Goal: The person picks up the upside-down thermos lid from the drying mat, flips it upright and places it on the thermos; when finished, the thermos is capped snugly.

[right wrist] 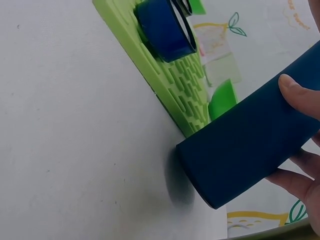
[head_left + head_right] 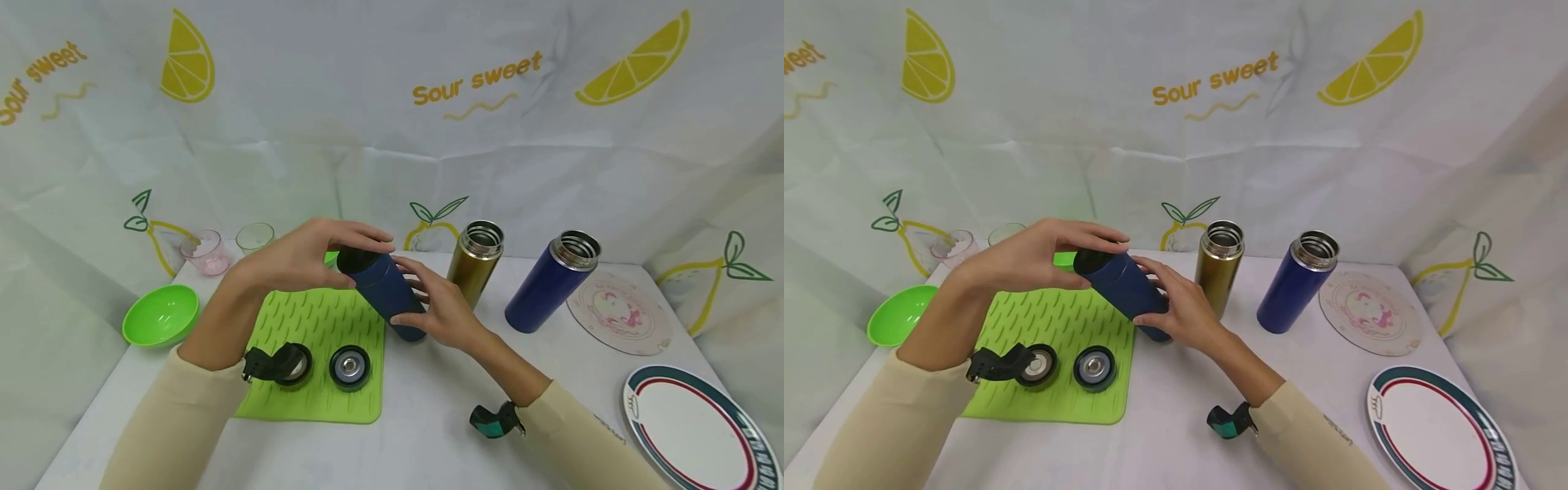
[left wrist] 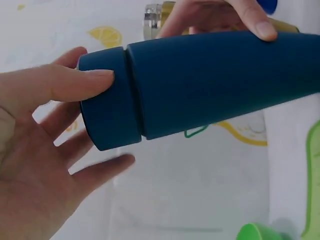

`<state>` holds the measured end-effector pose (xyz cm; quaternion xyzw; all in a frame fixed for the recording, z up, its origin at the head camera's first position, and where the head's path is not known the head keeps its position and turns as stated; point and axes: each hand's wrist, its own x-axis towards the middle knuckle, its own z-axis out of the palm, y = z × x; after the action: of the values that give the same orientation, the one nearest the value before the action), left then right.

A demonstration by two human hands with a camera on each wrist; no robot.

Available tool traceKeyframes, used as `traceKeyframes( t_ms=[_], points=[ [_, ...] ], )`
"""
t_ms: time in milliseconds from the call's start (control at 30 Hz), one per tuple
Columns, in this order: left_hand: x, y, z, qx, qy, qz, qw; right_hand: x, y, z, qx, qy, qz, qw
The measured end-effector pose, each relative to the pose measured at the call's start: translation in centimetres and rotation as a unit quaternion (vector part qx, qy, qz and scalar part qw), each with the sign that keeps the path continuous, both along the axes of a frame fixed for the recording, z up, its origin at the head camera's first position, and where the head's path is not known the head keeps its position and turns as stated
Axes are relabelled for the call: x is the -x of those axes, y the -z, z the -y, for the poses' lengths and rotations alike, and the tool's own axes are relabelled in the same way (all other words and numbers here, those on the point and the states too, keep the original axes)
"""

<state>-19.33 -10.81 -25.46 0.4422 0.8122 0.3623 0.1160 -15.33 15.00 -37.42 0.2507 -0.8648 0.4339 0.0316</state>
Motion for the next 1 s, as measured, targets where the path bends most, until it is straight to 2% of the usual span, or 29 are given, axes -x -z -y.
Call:
traceKeyframes(
  t_ms=[33, 100, 167, 233, 300, 333, 433, 533, 633, 700, 733, 800, 867, 933, 1000],
  points=[
    [0.0, 0.1, -0.1, 0.008, -0.003, -0.009, 0.9999, 0.0, 0.0, 0.0, -0.001, 0.000, -0.001, 1.000],
    [-0.3, 0.2, -0.3, 0.030, -0.041, -0.043, 0.9978, -0.1, 0.0, 0.0, -0.001, 0.001, -0.003, 1.000],
    [-0.6, 0.4, -0.7, 0.065, -0.098, -0.086, 0.9893, -0.1, 0.0, 0.0, 0.001, -0.001, -0.005, 1.000],
    [-0.8, 0.6, -1.1, 0.097, -0.152, -0.116, 0.9767, -0.1, 0.0, 0.0, 0.001, -0.003, -0.007, 1.000],
    [-0.8, 0.8, -1.4, 0.114, -0.179, -0.132, 0.9682, -0.1, 0.0, 0.0, 0.000, -0.005, -0.010, 1.000],
    [-0.8, 0.8, -1.4, 0.113, -0.180, -0.135, 0.9679, -0.1, 0.0, 0.0, -0.001, -0.005, -0.011, 1.000],
    [-0.5, 1.0, -1.3, 0.064, -0.148, -0.101, 0.9817, -0.1, 0.0, 0.0, 0.000, -0.002, -0.008, 1.000],
    [-0.2, 1.2, -0.7, 0.003, -0.090, -0.041, 0.9951, 0.0, -0.1, 0.0, 0.002, 0.001, -0.002, 1.000],
    [0.2, 1.3, -0.2, -0.038, -0.028, 0.010, 0.9988, -0.1, -0.1, -0.1, 0.001, 0.003, 0.001, 1.000],
    [0.3, 1.3, 0.0, -0.044, -0.006, 0.023, 0.9988, -0.1, -0.1, 0.0, -0.002, 0.004, -0.001, 1.000],
    [0.2, 1.3, 0.0, -0.039, -0.008, 0.020, 0.9990, -0.1, -0.1, 0.0, -0.003, 0.004, -0.003, 1.000],
    [-0.1, 1.2, -0.1, -0.010, -0.047, -0.007, 0.9988, 0.0, -0.1, 0.0, -0.003, 0.002, -0.003, 1.000],
    [-0.4, 1.1, -0.5, 0.037, -0.113, -0.062, 0.9910, 0.0, -0.1, 0.0, 0.000, 0.000, -0.004, 1.000],
    [-0.7, 1.0, -1.0, 0.088, -0.186, -0.116, 0.9718, 0.0, 0.0, 0.0, 0.002, -0.003, -0.006, 1.000],
    [-0.9, 1.0, -1.5, 0.122, -0.234, -0.158, 0.9516, 0.0, 0.0, 0.0, 0.004, -0.004, -0.006, 1.000]
  ],
)
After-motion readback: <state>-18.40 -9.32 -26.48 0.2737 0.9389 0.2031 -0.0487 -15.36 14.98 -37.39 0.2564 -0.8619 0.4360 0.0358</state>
